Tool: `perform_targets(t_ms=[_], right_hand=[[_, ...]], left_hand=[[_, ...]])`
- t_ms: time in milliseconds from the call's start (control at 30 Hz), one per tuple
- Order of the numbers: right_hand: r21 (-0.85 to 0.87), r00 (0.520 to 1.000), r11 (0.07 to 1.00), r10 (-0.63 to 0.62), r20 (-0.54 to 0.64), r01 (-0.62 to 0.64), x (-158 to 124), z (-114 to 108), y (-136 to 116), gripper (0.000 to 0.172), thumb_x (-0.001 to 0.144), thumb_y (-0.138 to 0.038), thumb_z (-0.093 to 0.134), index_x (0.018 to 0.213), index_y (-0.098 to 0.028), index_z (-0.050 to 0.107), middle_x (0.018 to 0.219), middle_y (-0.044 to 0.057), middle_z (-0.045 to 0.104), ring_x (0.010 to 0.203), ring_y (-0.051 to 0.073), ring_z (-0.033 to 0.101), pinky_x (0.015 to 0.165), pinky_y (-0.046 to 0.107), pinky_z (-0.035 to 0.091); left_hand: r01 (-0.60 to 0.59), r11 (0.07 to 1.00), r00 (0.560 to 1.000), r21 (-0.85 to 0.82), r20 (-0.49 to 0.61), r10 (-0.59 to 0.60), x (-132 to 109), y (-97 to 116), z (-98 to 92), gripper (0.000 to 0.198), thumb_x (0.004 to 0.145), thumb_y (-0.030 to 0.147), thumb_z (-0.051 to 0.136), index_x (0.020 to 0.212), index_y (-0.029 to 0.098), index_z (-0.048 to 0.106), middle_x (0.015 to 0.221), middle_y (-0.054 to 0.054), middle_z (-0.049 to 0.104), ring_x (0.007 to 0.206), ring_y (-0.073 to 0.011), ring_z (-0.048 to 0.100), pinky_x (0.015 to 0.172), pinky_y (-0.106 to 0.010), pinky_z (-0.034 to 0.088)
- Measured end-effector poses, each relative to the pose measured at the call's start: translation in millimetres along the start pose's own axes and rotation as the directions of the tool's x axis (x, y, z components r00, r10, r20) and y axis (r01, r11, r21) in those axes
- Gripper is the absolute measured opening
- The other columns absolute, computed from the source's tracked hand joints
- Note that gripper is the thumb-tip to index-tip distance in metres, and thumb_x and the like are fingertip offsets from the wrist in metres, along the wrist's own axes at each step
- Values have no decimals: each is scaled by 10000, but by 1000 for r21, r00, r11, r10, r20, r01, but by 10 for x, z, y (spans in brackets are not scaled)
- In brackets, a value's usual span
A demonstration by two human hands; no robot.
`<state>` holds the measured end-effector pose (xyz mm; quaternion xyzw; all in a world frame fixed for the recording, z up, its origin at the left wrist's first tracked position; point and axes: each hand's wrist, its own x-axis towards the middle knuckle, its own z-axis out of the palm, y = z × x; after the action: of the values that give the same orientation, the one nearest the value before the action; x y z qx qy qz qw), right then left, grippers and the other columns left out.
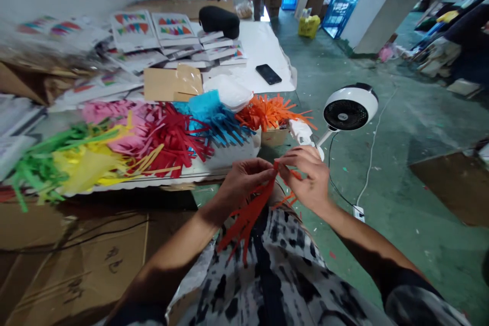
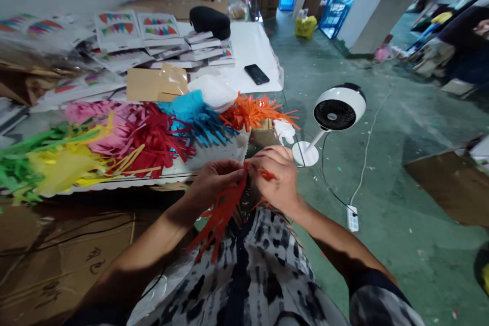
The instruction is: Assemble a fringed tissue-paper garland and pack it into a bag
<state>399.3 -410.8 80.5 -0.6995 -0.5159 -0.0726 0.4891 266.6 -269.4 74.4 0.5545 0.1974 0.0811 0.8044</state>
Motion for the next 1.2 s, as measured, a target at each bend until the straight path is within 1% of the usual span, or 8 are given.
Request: perform_targets(t_ms=[133,233,333,467,600,867,1033,1200], right_hand=[[313,978,927,209,29,-207,114,82,-37,136,946,-292,700,831,-266,768,874,18,758,870,209,694,846,398,536],[373,958,882,277,81,-287,180,96,-14,108,914,-307,731,827,-279,790,933,21,778,922,215,708,898,416,553],[393,943,857,309,125,-333,210,95,11,85,891,-316,754,823,-307,805,982,16,786,975,217,715,937,427,560],[392,947,862,291,137,-321,261,78,44,109,902,-340,745,821,-301,807,951,17,782,932,206,712,913,413,567],[377,930,867,222,293,-325,370,29,40,211,963,-407,669,866,-278,804,959,18,787,926,204,714,889,405,568],[245,978,953,141,155,-176,413,84,-54,151,963,-333,687,847,-256,746,932,21,768,912,204,701,873,402,541],[198,994,975,90,61,-100,427,227,-43,175,975,-344,666,844,-263,750,937,38,767,934,218,697,886,418,532],[297,981,944,102,162,-147,646,522,121,239,974,-438,671,849,-263,775,881,32,772,864,216,706,835,393,544]], left_hand=[[-130,990,991,48,-23,131,77,145,33,292,741,436,905,849,188,791,852,-29,752,771,-154,670,678,-247,505],[-192,977,981,90,25,191,135,208,-8,257,740,407,906,832,193,797,962,-44,774,910,-184,698,814,-284,543],[-153,982,988,110,48,148,180,196,-79,233,756,391,896,839,197,797,882,-34,770,812,-158,688,783,-282,532],[-161,981,986,105,54,156,228,138,-132,214,756,373,897,821,199,791,835,-24,762,750,-136,673,742,-271,518],[-201,973,979,114,-9,203,248,146,-133,269,716,406,919,803,194,778,847,-34,774,767,-155,687,732,-279,535],[-281,954,955,105,-70,289,207,147,-109,310,727,415,920,773,168,739,788,-21,750,709,-126,668,671,-236,495],[-255,967,961,25,-100,257,206,103,-174,309,770,416,893,950,193,777,861,-34,783,789,-162,708,738,-264,522],[-230,970,949,75,-203,241,272,108,-423,302,777,452,872,841,167,795,789,-35,762,721,-154,681,702,-261,509]])
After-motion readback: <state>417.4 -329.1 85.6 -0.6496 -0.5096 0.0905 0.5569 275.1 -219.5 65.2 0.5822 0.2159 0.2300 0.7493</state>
